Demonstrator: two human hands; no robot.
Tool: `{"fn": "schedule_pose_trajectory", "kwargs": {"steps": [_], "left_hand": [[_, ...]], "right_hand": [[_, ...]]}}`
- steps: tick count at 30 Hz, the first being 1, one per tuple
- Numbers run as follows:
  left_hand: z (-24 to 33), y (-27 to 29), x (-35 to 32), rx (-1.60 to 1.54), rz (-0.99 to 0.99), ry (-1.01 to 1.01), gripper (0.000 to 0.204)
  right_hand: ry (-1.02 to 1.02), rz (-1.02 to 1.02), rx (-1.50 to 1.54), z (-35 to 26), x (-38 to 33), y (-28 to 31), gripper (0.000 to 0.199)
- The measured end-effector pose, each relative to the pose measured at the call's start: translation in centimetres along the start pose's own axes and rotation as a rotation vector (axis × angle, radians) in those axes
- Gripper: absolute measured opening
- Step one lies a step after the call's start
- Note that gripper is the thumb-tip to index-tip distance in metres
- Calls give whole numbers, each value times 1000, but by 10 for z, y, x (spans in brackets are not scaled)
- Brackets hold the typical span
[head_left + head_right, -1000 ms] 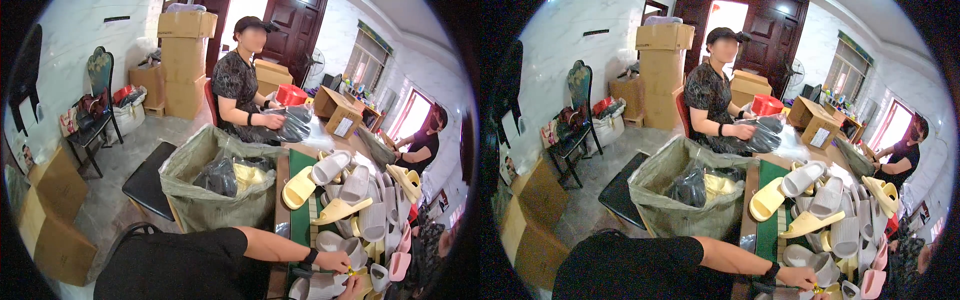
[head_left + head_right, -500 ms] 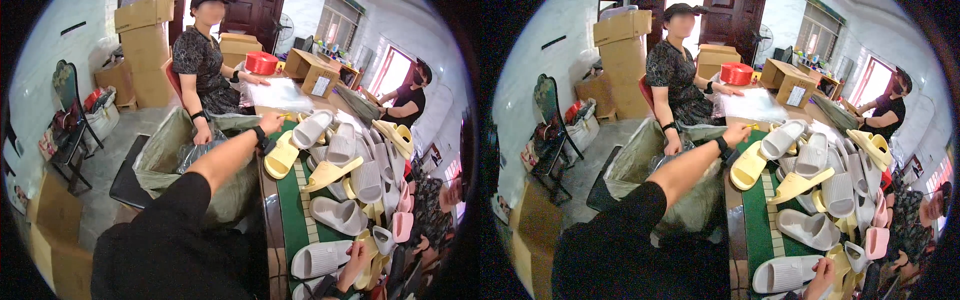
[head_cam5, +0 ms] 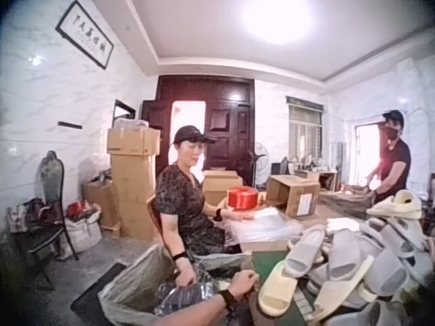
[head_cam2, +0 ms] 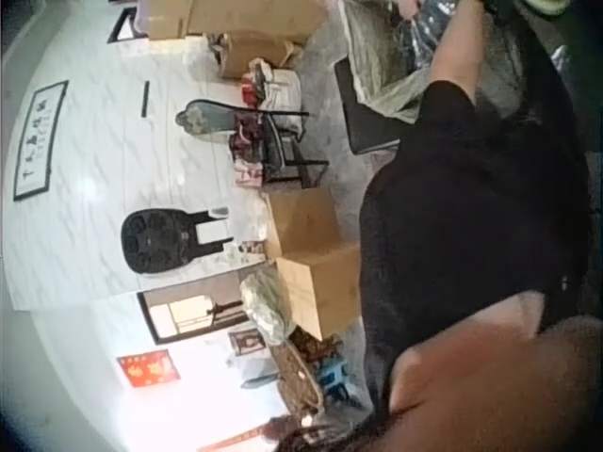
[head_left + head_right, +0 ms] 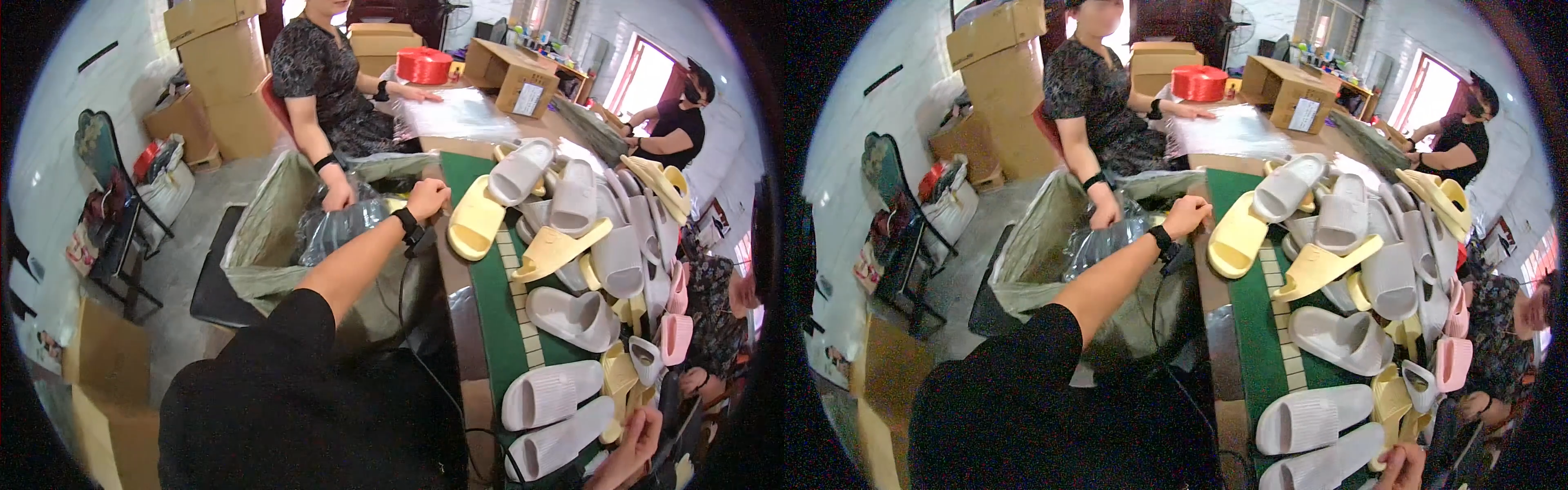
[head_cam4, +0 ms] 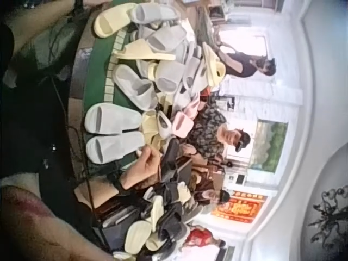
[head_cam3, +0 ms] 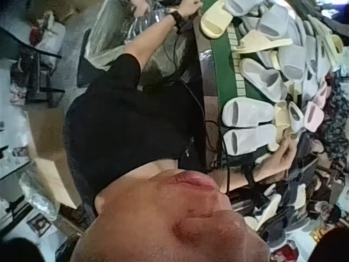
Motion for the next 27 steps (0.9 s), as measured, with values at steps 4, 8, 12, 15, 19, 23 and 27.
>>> {"fn": "schedule_pose_trajectory", "kwargs": {"steps": [4,8,12,15,19,23,27], "left_hand": [[-4,15,-60,-132,-54,19,35],[-8,30,-102,-185,-30,141,29],[-55,63,-104,-53,37,250,42],[-53,57,-98,-144,19,286,50],[-14,44,-97,-223,-176,275,36],[67,50,-121,-518,-449,-1,25],[206,113,-190,-893,-1043,-764,41]], "right_hand": [[48,-6,-17,-64,-22,2,16],[78,-26,14,-71,-40,9,18],[122,-146,91,-78,-40,-5,18],[72,-169,40,-73,-42,-13,21],[50,-136,-59,-81,-46,-16,26],[102,-249,35,-110,-61,-6,25],[222,-43,137,-65,-127,73,17]]}}
Point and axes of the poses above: each hand's wrist, its own x-axis towards the middle knuckle, its own y-axis out of the back of the hand, z = x × y, the point moved 6 cm from there along x, towards the middle knuckle, and after that the axes turned 10 degrees about -z, right-handed, at the moved point
